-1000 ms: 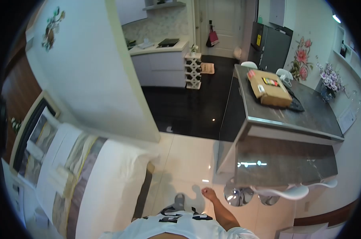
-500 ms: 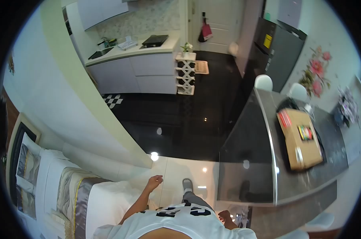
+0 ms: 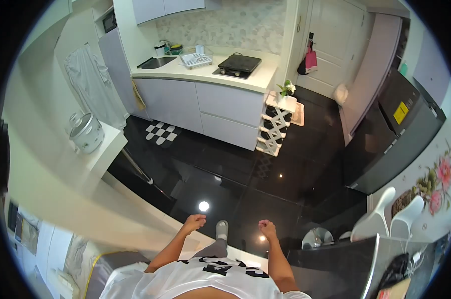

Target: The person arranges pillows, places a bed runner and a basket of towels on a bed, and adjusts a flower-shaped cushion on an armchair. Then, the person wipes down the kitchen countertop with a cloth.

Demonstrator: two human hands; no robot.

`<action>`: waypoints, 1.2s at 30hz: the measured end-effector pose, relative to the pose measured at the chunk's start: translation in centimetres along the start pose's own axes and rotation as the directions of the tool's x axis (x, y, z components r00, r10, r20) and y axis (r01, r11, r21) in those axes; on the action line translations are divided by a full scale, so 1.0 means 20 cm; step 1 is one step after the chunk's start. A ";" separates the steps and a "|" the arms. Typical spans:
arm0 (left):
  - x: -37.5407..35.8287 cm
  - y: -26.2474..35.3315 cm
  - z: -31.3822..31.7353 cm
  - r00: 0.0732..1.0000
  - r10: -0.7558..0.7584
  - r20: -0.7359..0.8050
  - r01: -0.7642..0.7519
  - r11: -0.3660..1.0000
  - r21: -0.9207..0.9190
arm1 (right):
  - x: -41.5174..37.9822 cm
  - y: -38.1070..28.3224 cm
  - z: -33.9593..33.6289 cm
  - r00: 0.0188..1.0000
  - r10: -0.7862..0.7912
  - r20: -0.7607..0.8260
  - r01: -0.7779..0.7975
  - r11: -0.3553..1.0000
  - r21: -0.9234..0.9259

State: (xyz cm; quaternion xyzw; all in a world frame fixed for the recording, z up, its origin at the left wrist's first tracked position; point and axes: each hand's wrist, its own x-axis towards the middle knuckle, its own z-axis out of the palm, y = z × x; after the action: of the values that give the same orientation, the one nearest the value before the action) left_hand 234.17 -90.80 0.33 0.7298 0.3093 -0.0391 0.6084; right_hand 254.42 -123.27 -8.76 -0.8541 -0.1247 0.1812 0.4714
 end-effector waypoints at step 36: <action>3.47 1.51 -3.14 0.857 0.140 -0.496 -0.300 0.918 -0.260 | 4.68 -3.80 1.44 0.769 -0.538 -0.345 0.597 0.797 0.087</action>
State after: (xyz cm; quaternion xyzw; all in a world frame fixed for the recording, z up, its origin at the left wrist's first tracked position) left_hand 285.15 -7.65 12.52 0.6368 0.3620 0.2608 0.6288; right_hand 323.49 -25.59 23.68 -0.7437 -0.2860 -0.0925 0.5972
